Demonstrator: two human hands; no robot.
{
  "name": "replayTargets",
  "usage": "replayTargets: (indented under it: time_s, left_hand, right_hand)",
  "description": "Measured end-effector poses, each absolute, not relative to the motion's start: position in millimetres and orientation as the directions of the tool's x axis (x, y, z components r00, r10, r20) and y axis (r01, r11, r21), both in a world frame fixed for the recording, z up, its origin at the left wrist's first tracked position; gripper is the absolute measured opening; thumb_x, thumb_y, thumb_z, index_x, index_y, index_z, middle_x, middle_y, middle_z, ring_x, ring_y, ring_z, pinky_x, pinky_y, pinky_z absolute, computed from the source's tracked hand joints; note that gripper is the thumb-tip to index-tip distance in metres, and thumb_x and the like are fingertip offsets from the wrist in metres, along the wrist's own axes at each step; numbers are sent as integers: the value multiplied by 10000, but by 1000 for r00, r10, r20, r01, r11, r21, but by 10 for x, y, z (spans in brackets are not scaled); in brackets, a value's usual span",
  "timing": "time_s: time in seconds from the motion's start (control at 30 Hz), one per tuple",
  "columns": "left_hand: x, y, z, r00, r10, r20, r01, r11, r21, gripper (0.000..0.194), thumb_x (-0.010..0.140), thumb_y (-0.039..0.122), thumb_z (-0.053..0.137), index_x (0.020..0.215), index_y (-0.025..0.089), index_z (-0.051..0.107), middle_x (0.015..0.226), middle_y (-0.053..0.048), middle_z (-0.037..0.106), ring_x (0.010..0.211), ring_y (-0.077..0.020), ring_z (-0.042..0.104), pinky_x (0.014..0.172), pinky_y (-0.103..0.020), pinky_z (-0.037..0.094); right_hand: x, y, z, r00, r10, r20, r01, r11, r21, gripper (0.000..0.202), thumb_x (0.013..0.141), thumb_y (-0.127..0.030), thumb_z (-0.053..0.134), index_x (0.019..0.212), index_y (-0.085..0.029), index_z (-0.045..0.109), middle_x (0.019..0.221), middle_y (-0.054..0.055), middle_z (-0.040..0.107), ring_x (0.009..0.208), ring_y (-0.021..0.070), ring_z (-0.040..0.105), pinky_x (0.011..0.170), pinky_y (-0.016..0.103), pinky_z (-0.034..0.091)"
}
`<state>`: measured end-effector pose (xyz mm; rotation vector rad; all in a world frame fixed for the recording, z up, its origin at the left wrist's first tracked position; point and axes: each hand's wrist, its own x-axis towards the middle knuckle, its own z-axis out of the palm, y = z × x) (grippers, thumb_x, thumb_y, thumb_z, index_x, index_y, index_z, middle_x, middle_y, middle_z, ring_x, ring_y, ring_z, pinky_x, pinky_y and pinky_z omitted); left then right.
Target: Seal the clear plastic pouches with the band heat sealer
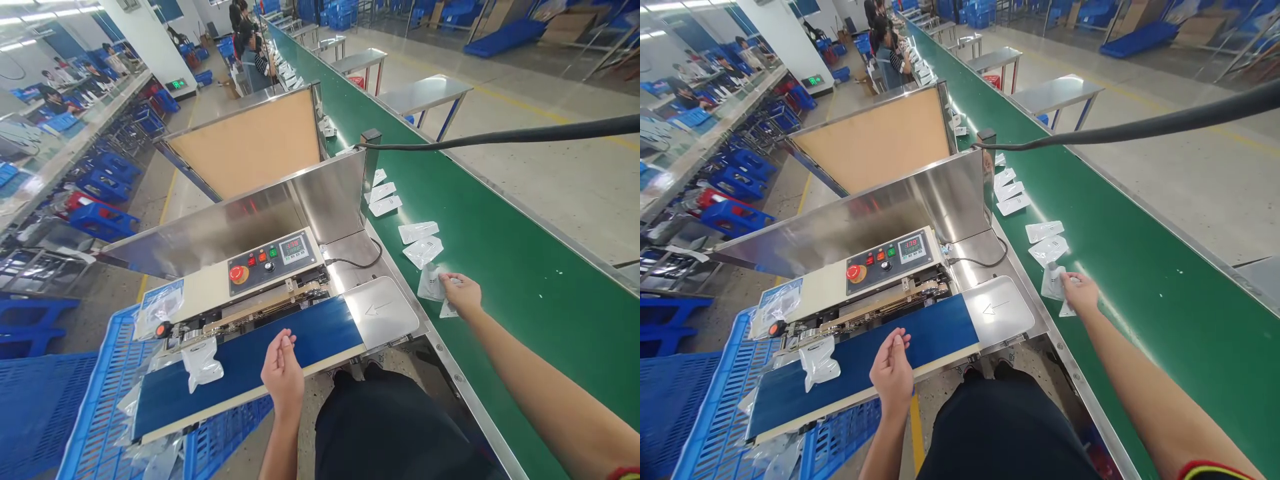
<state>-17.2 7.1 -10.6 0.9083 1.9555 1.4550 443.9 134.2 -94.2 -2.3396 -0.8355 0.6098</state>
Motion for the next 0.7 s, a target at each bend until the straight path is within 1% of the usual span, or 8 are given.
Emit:
replayTargets:
  time_s: [0.1, 0.2, 0.27, 0.37, 0.43, 0.5, 0.57, 0.7]
  left_hand:
    - [18, 84, -171, -522, 852, -34, 205, 164, 965, 426, 990, 530, 671, 1182, 166, 778, 1128, -146, 808, 986, -272, 794, 891, -409, 655]
    - [295, 222, -142, -371, 928, 20, 263, 84, 961, 389, 1012, 509, 647, 1185, 189, 785, 1163, -147, 797, 1051, -279, 775, 945, -419, 634]
    - [505, 361, -65, -258, 964, 62, 298, 18, 954, 396, 1017, 501, 640, 1240, 204, 777, 1263, -155, 769, 1138, -291, 743, 990, -423, 609]
    - [788, 533, 86, -116, 988, 104, 273, -69, 959, 463, 1009, 510, 650, 1361, 221, 734, 1398, -159, 714, 1274, -315, 673, 1062, -427, 556]
    - [917, 573, 159, -33, 994, 106, 211, -97, 973, 421, 1044, 503, 591, 1310, 224, 760, 1302, -140, 754, 1211, -293, 688, 1046, -396, 537]
    - [983, 557, 178, -5, 997, 73, 154, -72, 986, 418, 1082, 500, 505, 1124, 213, 806, 1059, -102, 785, 982, -242, 704, 913, -332, 537]
    - [988, 524, 137, -49, 999, 18, 121, -12, 993, 479, 1086, 524, 470, 937, 195, 786, 857, -64, 733, 795, -202, 636, 769, -287, 492]
    - [882, 571, -57, -60, 992, -110, 98, 115, 988, 533, 1016, 606, 545, 720, 181, 671, 680, -15, 587, 672, -168, 497, 649, -267, 386]
  right_hand:
    - [4163, 1224, -540, 552, 832, -55, 577, -429, -694, 492, 894, -615, 670, 993, -150, 795, 514, 0, 562, 534, 193, 545, 588, 316, 445]
    - [3762, 1067, -20, 409, 905, 122, 642, -190, -742, 555, 929, -712, 620, 991, -187, 793, 678, 51, 695, 639, 211, 633, 664, 321, 499]
    - [3461, 973, 284, 310, 936, 165, 634, -74, -770, 512, 946, -696, 625, 962, -213, 795, 806, 67, 762, 717, 216, 686, 714, 315, 531]
    - [3035, 865, 535, 114, 982, 149, 571, 57, -819, 427, 965, -625, 635, 921, -233, 800, 914, 63, 804, 796, 221, 732, 762, 308, 565]
    - [2815, 805, 557, 43, 991, 127, 523, 86, -848, 398, 950, -595, 647, 911, -229, 800, 948, 66, 814, 837, 233, 748, 788, 311, 582]
    - [2678, 750, 503, 65, 995, 79, 499, 36, -866, 395, 923, -589, 663, 937, -219, 800, 954, 72, 816, 852, 242, 750, 790, 312, 589]
    - [2629, 717, 418, 71, 997, -9, 488, -43, -872, 415, 917, -593, 656, 966, -209, 806, 932, 68, 813, 827, 237, 740, 753, 302, 580]
    - [2709, 811, 254, -14, 983, -186, 508, -153, -848, 441, 905, -609, 637, 889, -201, 804, 776, 43, 762, 672, 206, 654, 608, 286, 499]
